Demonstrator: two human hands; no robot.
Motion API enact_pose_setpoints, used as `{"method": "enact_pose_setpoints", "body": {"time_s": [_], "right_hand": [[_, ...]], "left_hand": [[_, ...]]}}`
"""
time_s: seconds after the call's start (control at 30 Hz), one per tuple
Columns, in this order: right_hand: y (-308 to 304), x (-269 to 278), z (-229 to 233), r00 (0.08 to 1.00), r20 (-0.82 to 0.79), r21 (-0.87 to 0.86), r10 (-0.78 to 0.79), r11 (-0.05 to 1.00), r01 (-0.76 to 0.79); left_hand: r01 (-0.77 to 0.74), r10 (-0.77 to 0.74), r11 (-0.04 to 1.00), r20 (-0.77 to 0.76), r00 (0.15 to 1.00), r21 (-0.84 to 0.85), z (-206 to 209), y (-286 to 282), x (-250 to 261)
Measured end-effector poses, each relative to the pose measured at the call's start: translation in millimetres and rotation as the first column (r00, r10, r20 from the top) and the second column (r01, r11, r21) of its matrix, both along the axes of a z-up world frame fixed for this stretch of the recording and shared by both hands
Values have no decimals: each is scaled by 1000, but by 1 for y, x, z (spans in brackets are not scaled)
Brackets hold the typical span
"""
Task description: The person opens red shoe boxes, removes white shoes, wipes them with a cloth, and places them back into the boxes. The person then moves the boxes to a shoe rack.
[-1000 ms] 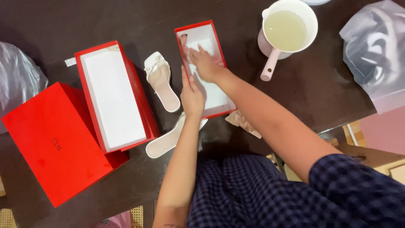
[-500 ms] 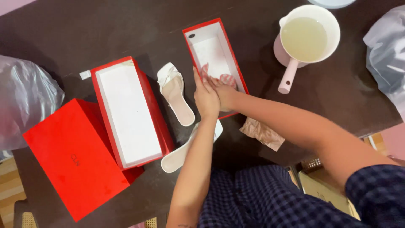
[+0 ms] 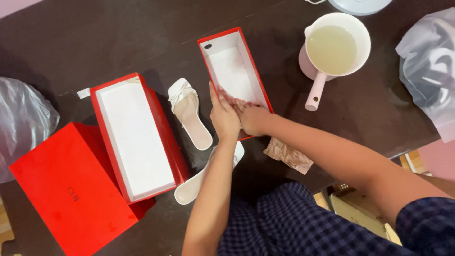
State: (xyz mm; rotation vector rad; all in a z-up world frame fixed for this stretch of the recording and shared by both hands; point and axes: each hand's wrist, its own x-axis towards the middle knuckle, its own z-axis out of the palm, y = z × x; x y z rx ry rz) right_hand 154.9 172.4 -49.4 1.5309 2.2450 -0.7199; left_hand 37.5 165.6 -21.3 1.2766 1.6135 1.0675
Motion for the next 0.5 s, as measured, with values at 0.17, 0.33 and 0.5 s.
{"method": "enact_pose_setpoints", "body": {"time_s": [0.17,0.33,0.5], "right_hand": [[50,6,-34,991,18,301,131,944,-131],[151,8,-79,968,196,395,154,892,-222],[168,4,-76,955,294,542,-46,831,-127]], "left_hand": [[42,-46,997,-75,996,-57,-2,2,-4],[110,-110,993,0,994,-36,-19,6,-21],[20,-21,995,7,1000,93,-22,18,-15]]}}
